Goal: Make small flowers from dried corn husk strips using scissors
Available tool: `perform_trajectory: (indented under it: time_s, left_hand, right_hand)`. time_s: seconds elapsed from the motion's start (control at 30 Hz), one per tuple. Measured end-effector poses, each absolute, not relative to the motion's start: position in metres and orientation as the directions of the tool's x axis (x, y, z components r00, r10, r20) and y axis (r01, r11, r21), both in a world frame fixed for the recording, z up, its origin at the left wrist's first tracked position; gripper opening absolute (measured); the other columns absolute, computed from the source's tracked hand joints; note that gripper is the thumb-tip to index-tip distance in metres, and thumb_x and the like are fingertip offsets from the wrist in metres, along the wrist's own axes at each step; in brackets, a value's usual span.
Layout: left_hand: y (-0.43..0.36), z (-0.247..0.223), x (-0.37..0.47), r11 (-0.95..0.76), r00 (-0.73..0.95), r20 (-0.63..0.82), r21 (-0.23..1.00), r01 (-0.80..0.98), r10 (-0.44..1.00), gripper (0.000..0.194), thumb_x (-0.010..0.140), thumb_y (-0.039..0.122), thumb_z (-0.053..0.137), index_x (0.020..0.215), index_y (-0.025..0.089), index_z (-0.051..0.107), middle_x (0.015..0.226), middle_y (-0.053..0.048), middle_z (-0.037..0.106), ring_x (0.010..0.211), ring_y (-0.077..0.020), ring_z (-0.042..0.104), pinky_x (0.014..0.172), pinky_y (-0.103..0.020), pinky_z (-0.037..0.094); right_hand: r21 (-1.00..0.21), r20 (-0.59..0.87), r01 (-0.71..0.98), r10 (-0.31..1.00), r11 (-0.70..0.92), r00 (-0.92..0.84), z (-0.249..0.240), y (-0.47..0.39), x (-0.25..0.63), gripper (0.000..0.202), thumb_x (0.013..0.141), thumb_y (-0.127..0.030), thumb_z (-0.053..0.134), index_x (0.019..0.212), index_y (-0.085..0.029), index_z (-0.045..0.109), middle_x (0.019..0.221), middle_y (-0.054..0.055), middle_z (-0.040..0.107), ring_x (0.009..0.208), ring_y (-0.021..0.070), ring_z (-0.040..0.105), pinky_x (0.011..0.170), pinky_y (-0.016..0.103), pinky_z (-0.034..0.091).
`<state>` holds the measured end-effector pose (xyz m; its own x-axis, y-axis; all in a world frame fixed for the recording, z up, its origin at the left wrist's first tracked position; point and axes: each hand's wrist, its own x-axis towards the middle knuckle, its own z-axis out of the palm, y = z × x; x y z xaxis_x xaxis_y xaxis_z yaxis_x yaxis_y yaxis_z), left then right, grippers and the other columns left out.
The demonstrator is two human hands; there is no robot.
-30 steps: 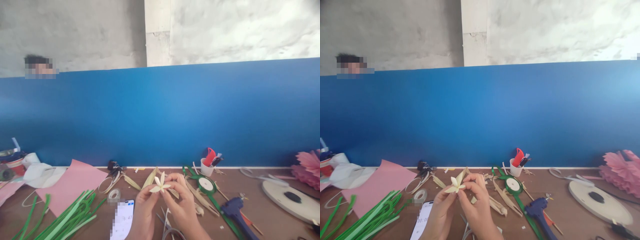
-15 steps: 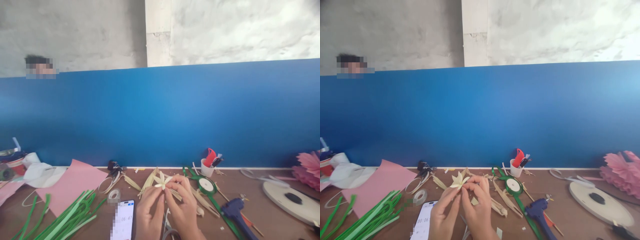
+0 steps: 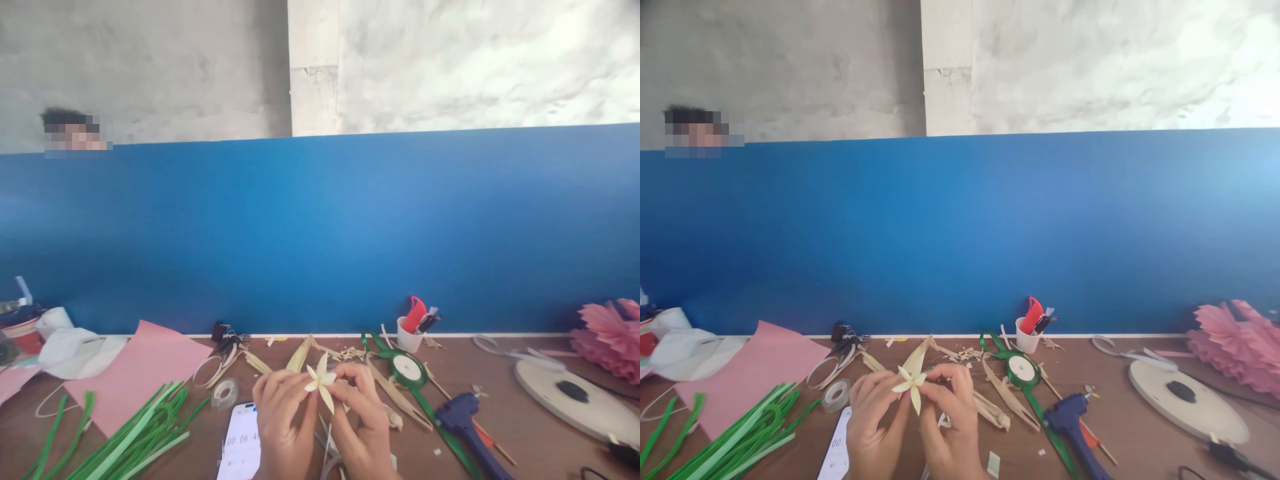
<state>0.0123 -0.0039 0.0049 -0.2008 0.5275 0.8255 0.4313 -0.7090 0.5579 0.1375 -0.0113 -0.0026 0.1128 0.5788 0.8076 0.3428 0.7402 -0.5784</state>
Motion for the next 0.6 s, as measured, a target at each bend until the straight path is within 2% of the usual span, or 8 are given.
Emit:
perform_trajectory:
  time_s: [0.07, 0.17, 0.23, 0.3, 0.37, 0.47, 0.6]
  left_hand:
    - [-0.005, 0.005, 0.012, -0.715, -0.148, 0.863, 0.487, 0.501, 0.484, 0.026, 0.072, 0.006, 0.070, 0.079, 0.031, 0.075, 0.073, 0.000, 0.077, 0.071, -0.0240, 0.062, 0.080, -0.037, 0.032]
    - [-0.006, 0.005, 0.012, -0.732, -0.061, 0.913, 0.361, 0.578, 0.403, 0.023, 0.075, 0.006, 0.066, 0.081, 0.028, 0.071, 0.075, 0.000, 0.077, 0.072, -0.0225, 0.063, 0.079, -0.037, 0.032]
    - [-0.007, 0.004, 0.012, -0.744, 0.005, 0.938, 0.272, 0.610, 0.347, 0.022, 0.078, 0.005, 0.062, 0.082, 0.025, 0.068, 0.077, 0.000, 0.077, 0.073, -0.0216, 0.062, 0.079, -0.037, 0.032]
    - [-0.008, 0.002, 0.013, -0.749, 0.078, 0.945, 0.198, 0.632, 0.316, 0.021, 0.079, 0.004, 0.062, 0.083, 0.024, 0.067, 0.079, 0.000, 0.077, 0.074, -0.0210, 0.062, 0.079, -0.037, 0.032]
    - [-0.008, 0.001, 0.015, -0.754, 0.121, 0.942, 0.168, 0.635, 0.313, 0.019, 0.078, 0.005, 0.063, 0.083, 0.023, 0.066, 0.078, 0.000, 0.076, 0.074, -0.0205, 0.062, 0.080, -0.037, 0.032]
    - [-0.011, 0.002, 0.019, -0.766, 0.133, 0.932, 0.190, 0.615, 0.338, 0.018, 0.079, 0.005, 0.061, 0.081, 0.023, 0.064, 0.076, 0.001, 0.075, 0.071, -0.0190, 0.062, 0.078, -0.036, 0.033]
    - [-0.014, 0.008, 0.023, -0.780, 0.190, 0.915, 0.178, 0.600, 0.355, 0.018, 0.079, 0.006, 0.060, 0.083, 0.023, 0.063, 0.077, 0.002, 0.075, 0.071, -0.0173, 0.063, 0.077, -0.035, 0.033]
  right_hand:
    - [-0.617, 0.770, 0.331, 0.635, 0.714, 0.067, 0.001, -0.017, 0.149, 0.030, 0.084, -0.009, 0.051, 0.097, -0.030, 0.069, 0.096, 0.005, 0.059, 0.088, 0.0212, 0.057, 0.076, 0.033, 0.046]
    - [-0.802, 0.579, 0.231, 0.812, 0.551, 0.073, 0.008, -0.026, 0.167, 0.016, 0.088, -0.026, 0.054, 0.088, -0.026, 0.071, 0.095, 0.006, 0.060, 0.091, 0.0228, 0.058, 0.080, 0.033, 0.047]
    - [-0.903, 0.418, 0.139, 0.906, 0.407, 0.063, 0.012, -0.031, 0.175, 0.023, 0.085, -0.040, 0.058, 0.080, -0.023, 0.071, 0.095, 0.007, 0.060, 0.091, 0.0237, 0.059, 0.080, 0.032, 0.047]
    - [-0.952, 0.301, 0.080, 0.953, 0.297, 0.035, 0.014, -0.034, 0.178, 0.030, 0.078, -0.049, 0.065, 0.072, -0.020, 0.071, 0.094, 0.007, 0.060, 0.087, 0.0237, 0.059, 0.079, 0.032, 0.047]
    - [-0.973, 0.230, 0.026, 0.972, 0.229, 0.045, 0.016, -0.036, 0.177, 0.032, 0.072, -0.050, 0.071, 0.065, -0.018, 0.070, 0.091, 0.006, 0.060, 0.082, 0.0221, 0.059, 0.076, 0.031, 0.047]
    - [-0.984, 0.162, -0.052, 0.981, 0.168, 0.105, 0.018, -0.038, 0.175, 0.032, 0.069, -0.047, 0.073, 0.059, -0.017, 0.068, 0.089, 0.006, 0.058, 0.072, 0.0179, 0.056, 0.066, 0.027, 0.046]
    - [-0.984, 0.168, -0.037, 0.976, 0.175, 0.141, 0.023, -0.041, 0.178, 0.029, 0.069, -0.044, 0.072, 0.059, -0.017, 0.066, 0.083, 0.004, 0.056, 0.069, 0.0163, 0.054, 0.061, 0.024, 0.045]
